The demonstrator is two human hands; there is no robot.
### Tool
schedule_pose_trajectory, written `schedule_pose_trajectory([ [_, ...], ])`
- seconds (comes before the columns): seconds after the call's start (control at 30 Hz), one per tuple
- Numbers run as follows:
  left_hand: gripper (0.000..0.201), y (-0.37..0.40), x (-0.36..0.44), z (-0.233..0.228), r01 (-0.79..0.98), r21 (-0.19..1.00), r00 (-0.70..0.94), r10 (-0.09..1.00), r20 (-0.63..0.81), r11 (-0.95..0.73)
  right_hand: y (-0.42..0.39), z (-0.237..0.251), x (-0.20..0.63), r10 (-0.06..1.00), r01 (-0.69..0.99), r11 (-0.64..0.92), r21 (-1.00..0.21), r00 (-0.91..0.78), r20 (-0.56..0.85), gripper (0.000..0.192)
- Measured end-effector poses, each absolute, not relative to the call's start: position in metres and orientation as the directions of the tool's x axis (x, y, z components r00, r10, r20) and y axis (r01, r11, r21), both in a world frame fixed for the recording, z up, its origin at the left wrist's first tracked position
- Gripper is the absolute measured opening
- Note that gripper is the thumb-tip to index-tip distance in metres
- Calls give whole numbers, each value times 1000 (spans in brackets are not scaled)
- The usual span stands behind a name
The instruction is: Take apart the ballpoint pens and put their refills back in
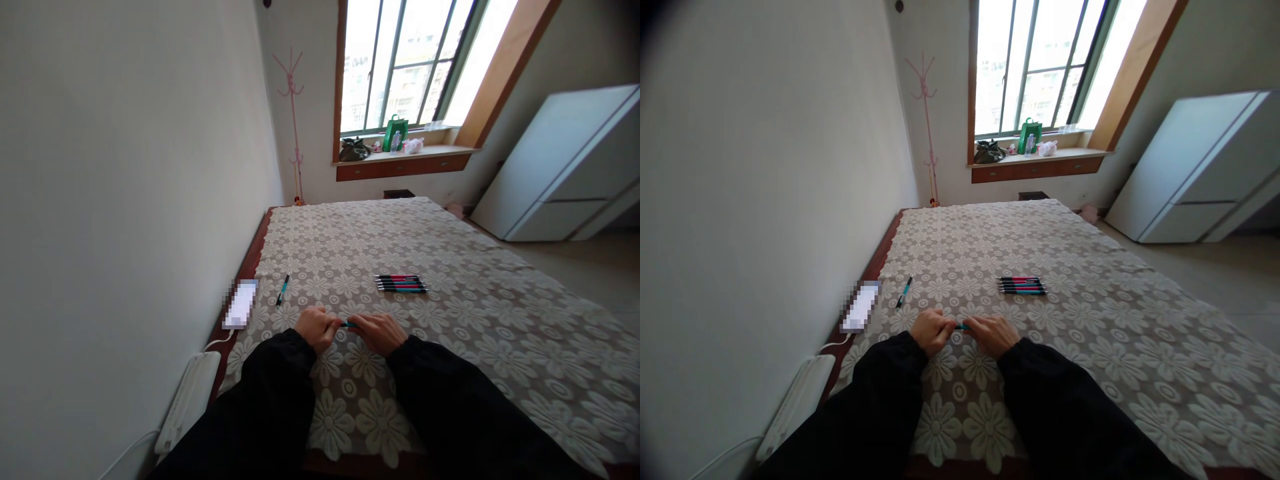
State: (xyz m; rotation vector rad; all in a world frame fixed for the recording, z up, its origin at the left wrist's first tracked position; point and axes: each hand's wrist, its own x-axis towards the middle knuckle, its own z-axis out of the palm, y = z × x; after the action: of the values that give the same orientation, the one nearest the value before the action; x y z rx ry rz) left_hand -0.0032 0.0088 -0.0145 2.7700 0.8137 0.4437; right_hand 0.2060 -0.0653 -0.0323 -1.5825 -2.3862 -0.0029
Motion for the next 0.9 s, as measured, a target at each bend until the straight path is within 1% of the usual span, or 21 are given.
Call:
schedule_pose_trajectory([
  [0.13,46,10,-3,-16,489,316,806,560,193,-813,-69,-30,203,915,903,381,-198,-338,222,33],
  [0.17,44,10,-3,-16,484,324,807,558,194,-813,-68,-31,203,914,899,384,-211,-338,224,34],
  [0.27,28,10,-1,-15,448,372,799,550,241,-813,-66,-34,207,919,893,372,-253,-314,240,35],
  [0.33,29,9,-1,-14,430,402,788,553,268,-808,-64,-38,210,922,892,359,-276,-293,252,31],
  [0.4,24,9,-1,-15,439,405,780,564,271,-802,-63,-41,212,923,891,353,-287,-281,263,27],
  [0.47,22,9,-1,-15,476,385,767,588,258,-790,-64,-42,211,922,891,351,-287,-276,270,24],
  [0.57,33,10,-1,-16,522,363,746,619,244,-772,-66,-40,208,917,895,348,-278,-264,298,22],
  [0.6,33,10,-1,-16,513,372,745,617,253,-773,-67,-38,207,914,895,352,-273,-265,309,22],
  [0.67,25,11,-1,-17,462,409,753,592,287,-787,-68,-36,205,904,893,367,-260,-277,325,23],
  [0.77,28,11,0,-18,387,444,776,545,316,-808,-67,-35,204,883,879,411,-243,-317,344,26],
  [0.83,21,10,0,-19,384,441,783,539,311,-811,-66,-35,205,863,864,446,-234,-346,368,26],
  [0.9,16,10,0,-20,409,429,775,555,303,-806,-65,-36,205,844,858,468,-212,-363,395,25],
])
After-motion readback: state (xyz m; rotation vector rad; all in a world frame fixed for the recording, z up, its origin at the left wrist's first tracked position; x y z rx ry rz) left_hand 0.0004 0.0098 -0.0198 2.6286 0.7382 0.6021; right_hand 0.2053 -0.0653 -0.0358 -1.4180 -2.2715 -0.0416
